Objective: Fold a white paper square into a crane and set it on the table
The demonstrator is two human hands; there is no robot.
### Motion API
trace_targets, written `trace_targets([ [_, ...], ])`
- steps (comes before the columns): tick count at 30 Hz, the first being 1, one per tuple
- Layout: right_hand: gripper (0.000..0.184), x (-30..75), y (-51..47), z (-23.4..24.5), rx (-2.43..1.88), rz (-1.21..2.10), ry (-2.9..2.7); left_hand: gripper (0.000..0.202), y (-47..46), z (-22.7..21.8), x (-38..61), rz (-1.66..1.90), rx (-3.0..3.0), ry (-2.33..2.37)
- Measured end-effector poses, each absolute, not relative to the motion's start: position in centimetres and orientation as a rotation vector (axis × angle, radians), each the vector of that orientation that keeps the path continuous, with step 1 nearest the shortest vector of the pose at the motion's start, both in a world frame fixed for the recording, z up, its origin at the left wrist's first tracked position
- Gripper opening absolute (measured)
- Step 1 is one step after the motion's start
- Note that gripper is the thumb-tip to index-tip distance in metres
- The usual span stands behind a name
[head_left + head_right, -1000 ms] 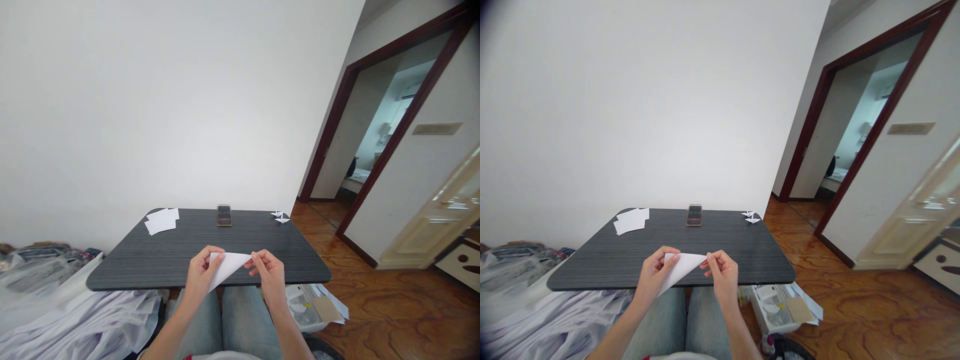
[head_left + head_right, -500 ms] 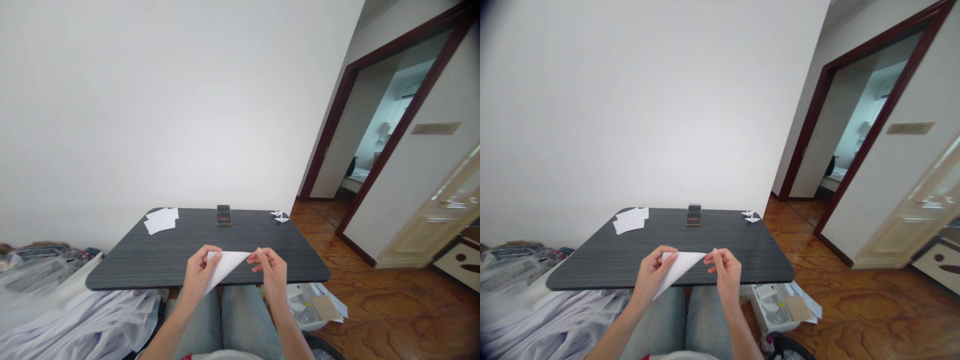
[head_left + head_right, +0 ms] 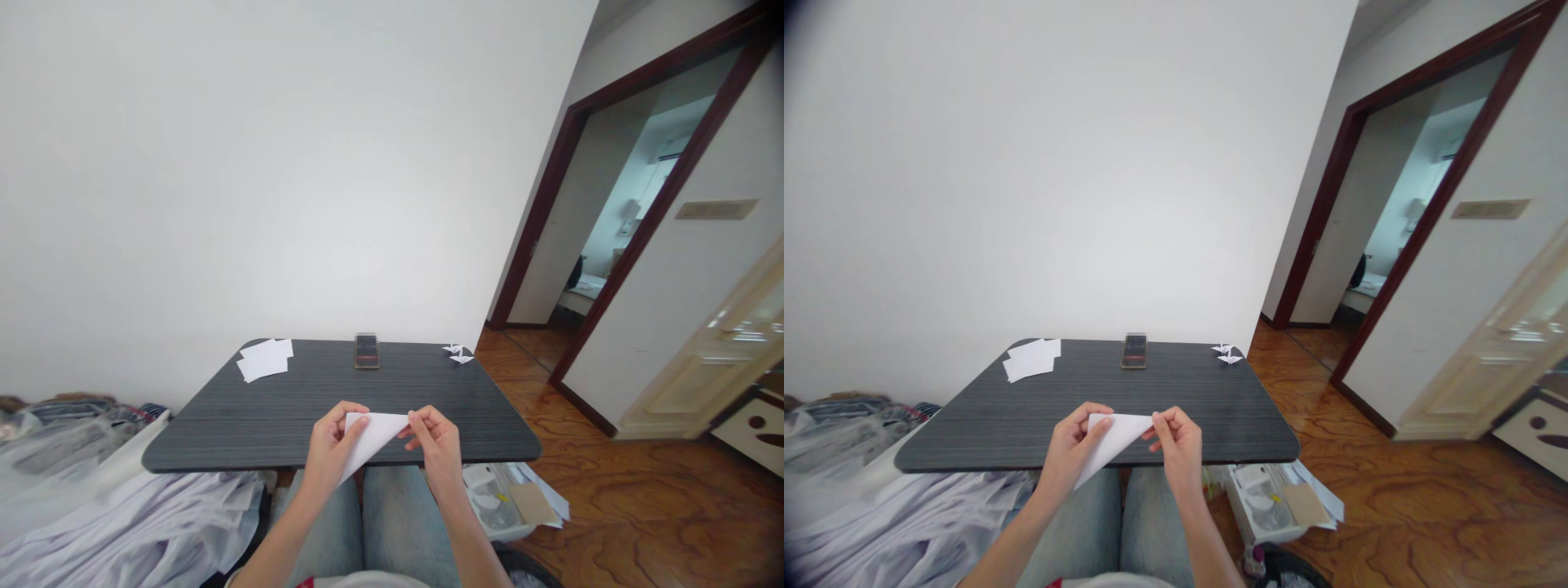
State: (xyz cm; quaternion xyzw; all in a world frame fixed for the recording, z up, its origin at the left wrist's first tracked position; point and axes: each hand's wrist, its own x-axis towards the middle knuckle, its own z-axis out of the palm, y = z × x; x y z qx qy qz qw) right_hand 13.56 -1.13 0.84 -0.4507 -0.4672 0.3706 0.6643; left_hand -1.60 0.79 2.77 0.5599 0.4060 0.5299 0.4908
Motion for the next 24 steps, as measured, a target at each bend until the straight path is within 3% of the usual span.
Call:
trace_targets([
  [11, 0.022, 13.5, -1.3, 1.0, -1.097, 0.708, -1.064, 0.023, 0.6, 2.8, -1.4, 1.285, 1.351, 0.979],
  [24, 0.029, 14.5, -0.8, 0.8, -1.023, 0.813, -1.023, 0.024, 1.2, 2.3, -1.8, 1.275, 1.342, 0.994],
])
